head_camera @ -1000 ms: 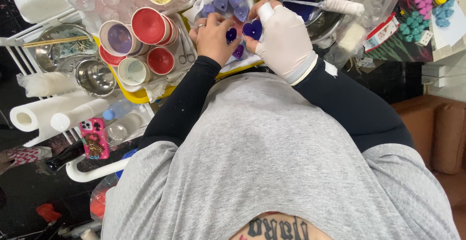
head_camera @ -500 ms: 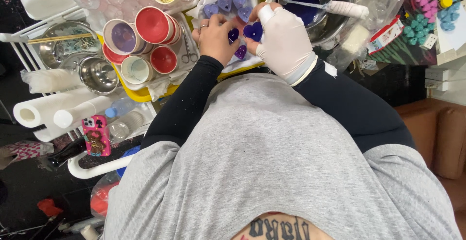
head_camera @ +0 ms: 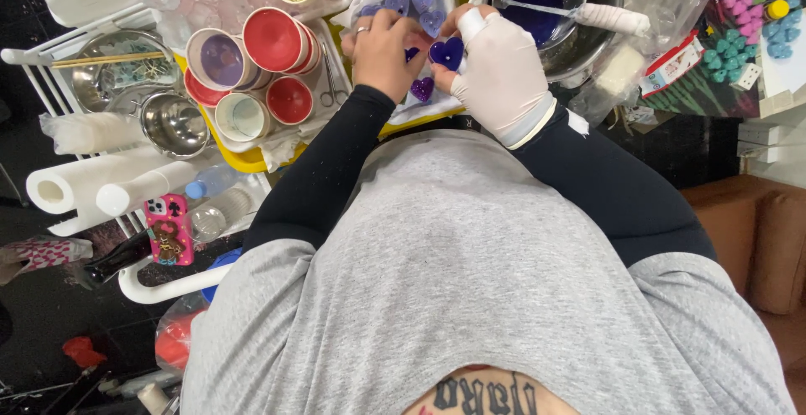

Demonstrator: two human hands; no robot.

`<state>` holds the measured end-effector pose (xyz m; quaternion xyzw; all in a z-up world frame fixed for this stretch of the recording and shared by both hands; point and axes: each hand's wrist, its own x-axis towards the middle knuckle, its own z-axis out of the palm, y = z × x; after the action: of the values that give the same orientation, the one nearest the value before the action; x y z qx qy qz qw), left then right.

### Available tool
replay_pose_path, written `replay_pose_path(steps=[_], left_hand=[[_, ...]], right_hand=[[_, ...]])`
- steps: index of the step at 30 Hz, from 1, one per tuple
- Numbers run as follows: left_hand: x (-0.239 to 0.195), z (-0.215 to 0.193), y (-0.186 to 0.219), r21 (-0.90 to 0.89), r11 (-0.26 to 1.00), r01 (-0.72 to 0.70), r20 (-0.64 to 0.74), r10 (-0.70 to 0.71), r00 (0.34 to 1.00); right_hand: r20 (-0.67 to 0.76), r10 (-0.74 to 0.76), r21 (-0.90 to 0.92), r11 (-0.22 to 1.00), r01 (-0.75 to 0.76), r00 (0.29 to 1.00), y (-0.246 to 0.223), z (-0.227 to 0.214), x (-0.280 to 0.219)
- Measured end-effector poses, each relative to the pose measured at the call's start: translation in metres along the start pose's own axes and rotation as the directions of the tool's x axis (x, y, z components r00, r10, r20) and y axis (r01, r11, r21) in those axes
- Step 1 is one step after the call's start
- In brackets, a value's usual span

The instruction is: The recorder prepares blue wax and organizes heart-shaped molds in a candle-making studio.

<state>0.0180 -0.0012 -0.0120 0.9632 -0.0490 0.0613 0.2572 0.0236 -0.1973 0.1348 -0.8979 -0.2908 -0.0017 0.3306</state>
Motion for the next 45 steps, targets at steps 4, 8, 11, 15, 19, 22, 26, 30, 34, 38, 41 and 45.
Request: replay_pose_path(steps=[4, 8, 11, 15, 19, 22, 26, 30, 34, 38, 41, 45], left_hand=[[0.015, 0.025, 0.0, -0.008, 1.0, -0.016, -0.042, 0.016, 0.999], [0.029, 0.029, 0.006, 0.038, 0.996, -0.078, -0.07, 0.081, 0.994], [0.037, 0.022, 0.011, 0.047, 0.995, -0.091, 0.005, 0.091, 0.996], [0.042, 0.043, -0.004, 0.029, 0.996, -0.084, 0.075, 0.081, 0.994], [0.046, 0.03, 0.007, 0.131, 0.984, -0.119, 0.086, 0.108, 0.99], [0.047, 0.033, 0.002, 0.141, 0.978, -0.153, 0.059, 0.146, 0.988], [0.042, 0.023, -0.006, 0.155, 0.975, -0.156, 0.131, 0.136, 0.982], [0.037, 0.014, -0.023, 0.095, 0.981, -0.171, 0.184, 0.152, 0.971], [0.034, 0.007, -0.028, 0.165, 0.973, -0.163, 0.203, 0.128, 0.971], [0.031, 0.003, -0.034, 0.139, 0.976, -0.168, 0.198, 0.138, 0.97], [0.026, -0.001, -0.041, 0.073, 0.983, -0.169, 0.156, 0.156, 0.975], [0.018, -0.027, -0.031, -0.021, 0.994, -0.109, 0.096, 0.11, 0.989]], right_hand=[[-0.003, 0.03, 0.016, 0.999, -0.03, 1.0, -0.005, -0.006, 0.001], [0.009, 0.07, 0.029, 0.997, -0.071, 0.997, -0.005, -0.008, -0.002], [-0.014, 0.05, 0.013, 0.999, -0.05, 0.999, -0.002, -0.008, -0.007], [-0.028, 0.044, -0.019, 0.999, -0.045, 0.999, -0.004, -0.01, -0.009], [-0.019, 0.06, -0.016, 0.998, -0.06, 0.998, -0.005, -0.01, -0.012], [-0.022, 0.07, -0.006, 0.998, -0.07, 0.997, -0.005, -0.01, -0.011], [-0.02, 0.064, -0.018, 0.998, -0.064, 0.998, -0.005, -0.007, -0.014], [0.023, 0.105, 0.02, 0.994, -0.105, 0.994, -0.011, -0.004, -0.012], [0.016, 0.082, 0.004, 0.997, -0.082, 0.996, -0.015, 0.003, -0.011], [0.023, 0.078, 0.017, 0.997, -0.079, 0.997, -0.013, 0.014, -0.011], [0.007, 0.077, 0.018, 0.997, -0.077, 0.997, -0.012, 0.022, -0.011], [0.012, 0.124, -0.07, 0.99, -0.123, 0.992, -0.011, 0.038, -0.012]])
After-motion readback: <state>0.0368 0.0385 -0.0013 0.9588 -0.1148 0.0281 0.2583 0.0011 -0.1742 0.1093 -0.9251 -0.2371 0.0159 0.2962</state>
